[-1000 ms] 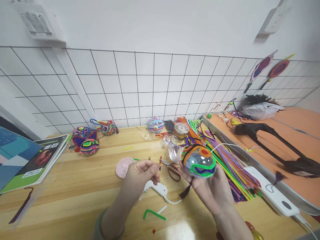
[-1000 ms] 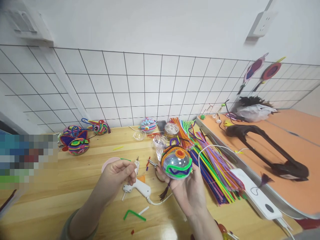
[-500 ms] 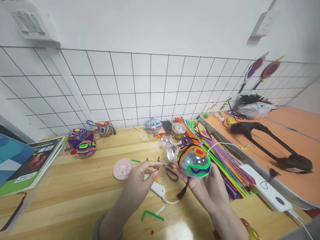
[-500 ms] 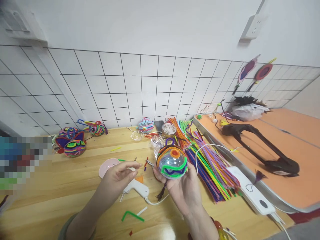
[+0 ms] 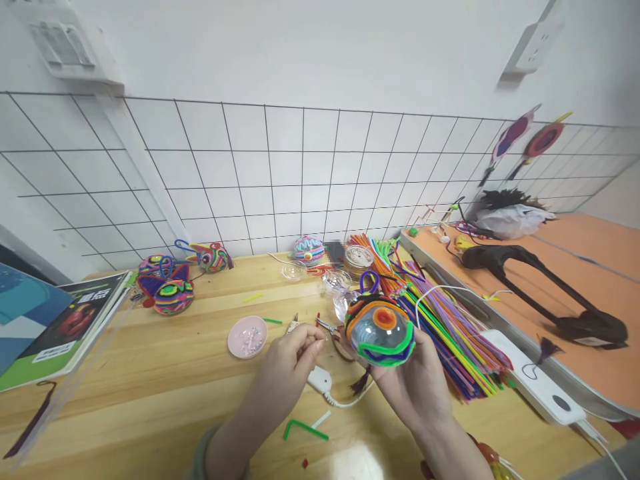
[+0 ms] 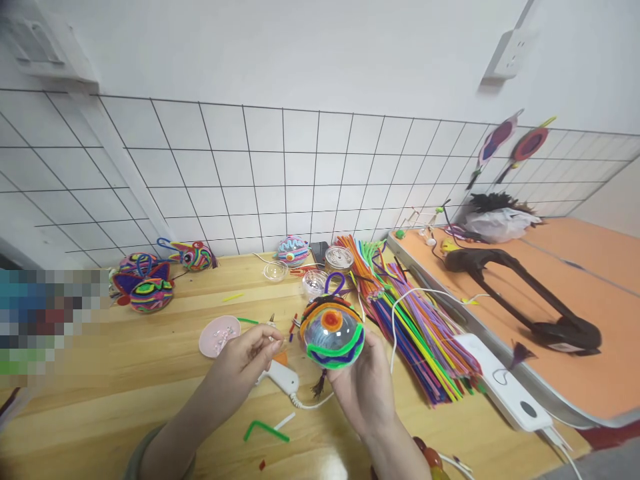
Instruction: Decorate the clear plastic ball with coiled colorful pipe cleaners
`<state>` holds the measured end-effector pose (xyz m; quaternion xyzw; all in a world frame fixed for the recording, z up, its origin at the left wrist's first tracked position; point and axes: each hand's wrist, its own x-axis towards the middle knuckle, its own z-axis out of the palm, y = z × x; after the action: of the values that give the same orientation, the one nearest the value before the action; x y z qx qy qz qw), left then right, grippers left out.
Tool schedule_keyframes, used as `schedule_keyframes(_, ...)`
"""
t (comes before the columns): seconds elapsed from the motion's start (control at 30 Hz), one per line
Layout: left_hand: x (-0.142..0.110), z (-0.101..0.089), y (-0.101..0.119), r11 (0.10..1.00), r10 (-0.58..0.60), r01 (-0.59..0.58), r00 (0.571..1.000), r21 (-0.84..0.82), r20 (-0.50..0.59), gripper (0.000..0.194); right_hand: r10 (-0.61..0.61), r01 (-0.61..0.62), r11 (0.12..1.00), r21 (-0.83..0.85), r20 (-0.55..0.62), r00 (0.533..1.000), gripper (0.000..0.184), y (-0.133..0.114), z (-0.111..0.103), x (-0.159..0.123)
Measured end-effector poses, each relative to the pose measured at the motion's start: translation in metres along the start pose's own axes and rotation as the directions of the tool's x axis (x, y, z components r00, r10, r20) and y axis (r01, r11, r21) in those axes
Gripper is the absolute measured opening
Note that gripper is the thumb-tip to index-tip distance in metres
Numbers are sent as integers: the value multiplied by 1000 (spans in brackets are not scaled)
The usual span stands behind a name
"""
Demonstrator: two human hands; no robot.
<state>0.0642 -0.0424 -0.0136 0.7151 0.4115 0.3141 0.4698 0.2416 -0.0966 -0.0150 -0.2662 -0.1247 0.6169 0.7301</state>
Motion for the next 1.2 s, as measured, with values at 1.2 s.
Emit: schedule_keyframes(1.2,0,-17,0,993,-31,53,976,-101,214,41,-165,215,935,-281,193,967,26,13,-2,-10)
